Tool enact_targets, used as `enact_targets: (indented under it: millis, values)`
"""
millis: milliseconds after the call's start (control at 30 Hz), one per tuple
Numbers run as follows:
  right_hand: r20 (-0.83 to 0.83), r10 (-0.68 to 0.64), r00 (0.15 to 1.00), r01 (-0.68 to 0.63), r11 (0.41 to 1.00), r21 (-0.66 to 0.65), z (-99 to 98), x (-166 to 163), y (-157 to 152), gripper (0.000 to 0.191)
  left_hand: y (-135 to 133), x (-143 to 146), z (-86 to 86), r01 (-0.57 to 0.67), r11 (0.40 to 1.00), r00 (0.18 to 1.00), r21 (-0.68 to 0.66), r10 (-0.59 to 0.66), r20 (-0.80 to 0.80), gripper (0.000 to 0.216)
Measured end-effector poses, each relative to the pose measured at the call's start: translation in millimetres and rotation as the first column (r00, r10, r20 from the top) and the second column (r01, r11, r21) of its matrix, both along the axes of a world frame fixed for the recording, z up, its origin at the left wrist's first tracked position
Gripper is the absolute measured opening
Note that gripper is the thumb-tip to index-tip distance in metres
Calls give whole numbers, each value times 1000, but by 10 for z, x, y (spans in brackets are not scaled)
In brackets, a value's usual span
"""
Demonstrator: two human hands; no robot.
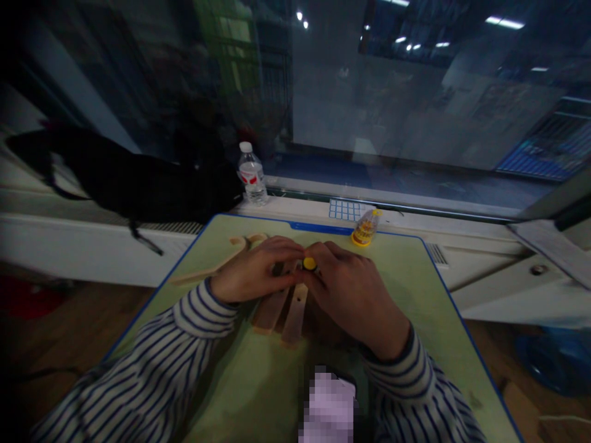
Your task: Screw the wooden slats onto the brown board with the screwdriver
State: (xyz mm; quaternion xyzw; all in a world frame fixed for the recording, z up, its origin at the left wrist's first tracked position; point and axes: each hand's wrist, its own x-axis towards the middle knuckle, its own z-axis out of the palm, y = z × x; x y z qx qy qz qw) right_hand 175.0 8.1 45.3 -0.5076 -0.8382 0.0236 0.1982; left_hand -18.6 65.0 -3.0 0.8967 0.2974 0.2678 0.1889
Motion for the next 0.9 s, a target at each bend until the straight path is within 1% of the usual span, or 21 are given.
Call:
enact_targets:
  millis: [133,267,500,700,800,900]
  values:
    - [-15,-2,1000,2,1000,-12,-10,11,2,16,23,-50,-69,-77,996,997,-36,77,-12,47]
    - [-25,2,1000,-2,1000,-18,-4,19,8,16,30,-66,-75,-115,991,993,-60,113,-48,50]
    - [-7,-5,1000,5,1000,-16,6,22,10,15,46,-73,-26,-98,994,993,-57,94,-72,40]
    - [-22,-17,1000,16,999,-42,19,23,6,13,35,-90,-43,-115,993,988,-38,110,-104,45]
    - [-25,-15,1000,14,999,-34,12,28,23,13,-2,-81,20,-109,994,989,11,110,-97,39]
    - [-44,4,999,-5,1000,-24,3,35,45,14,-53,-43,102,-75,996,995,44,78,-56,33]
